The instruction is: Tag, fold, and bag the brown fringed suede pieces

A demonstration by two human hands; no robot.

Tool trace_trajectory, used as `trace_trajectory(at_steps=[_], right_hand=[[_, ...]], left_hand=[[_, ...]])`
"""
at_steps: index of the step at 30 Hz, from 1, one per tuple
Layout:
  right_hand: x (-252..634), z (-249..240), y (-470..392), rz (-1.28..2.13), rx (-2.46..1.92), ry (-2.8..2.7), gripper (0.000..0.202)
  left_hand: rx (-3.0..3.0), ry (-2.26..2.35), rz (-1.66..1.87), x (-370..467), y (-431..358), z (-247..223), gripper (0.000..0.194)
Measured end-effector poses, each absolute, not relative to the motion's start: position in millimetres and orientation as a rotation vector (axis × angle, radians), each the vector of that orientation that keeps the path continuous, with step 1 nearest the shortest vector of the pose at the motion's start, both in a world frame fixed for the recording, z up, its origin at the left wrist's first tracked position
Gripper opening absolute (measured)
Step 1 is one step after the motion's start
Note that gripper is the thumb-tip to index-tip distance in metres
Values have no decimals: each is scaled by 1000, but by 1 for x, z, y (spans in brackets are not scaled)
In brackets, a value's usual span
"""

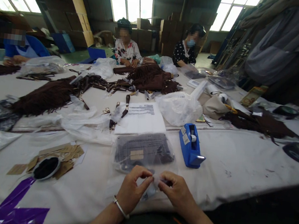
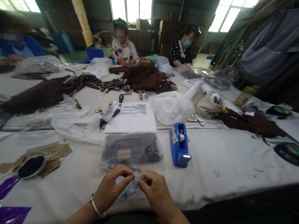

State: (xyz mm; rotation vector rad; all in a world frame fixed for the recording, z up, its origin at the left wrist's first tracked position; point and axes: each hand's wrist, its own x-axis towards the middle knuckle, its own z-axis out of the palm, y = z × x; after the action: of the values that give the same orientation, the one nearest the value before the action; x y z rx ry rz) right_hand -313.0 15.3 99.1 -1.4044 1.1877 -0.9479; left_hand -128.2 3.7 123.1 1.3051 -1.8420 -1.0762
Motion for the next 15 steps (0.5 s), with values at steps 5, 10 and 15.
trace_trajectory(at_steps=[5, 10, 15], right_hand=[[-315, 98, 12, -906, -1207, 1152, 21], [-326, 91, 2, -1024, -1033, 1135, 32], [-372, 89, -45, -1382, -815, 1174, 40]], left_hand=[[1369, -1591, -1174, -125, 3, 112, 24], [1391, -1160, -1243, -113, -9, 102, 32], [1345, -887, -1208, -90, -26, 96, 44]])
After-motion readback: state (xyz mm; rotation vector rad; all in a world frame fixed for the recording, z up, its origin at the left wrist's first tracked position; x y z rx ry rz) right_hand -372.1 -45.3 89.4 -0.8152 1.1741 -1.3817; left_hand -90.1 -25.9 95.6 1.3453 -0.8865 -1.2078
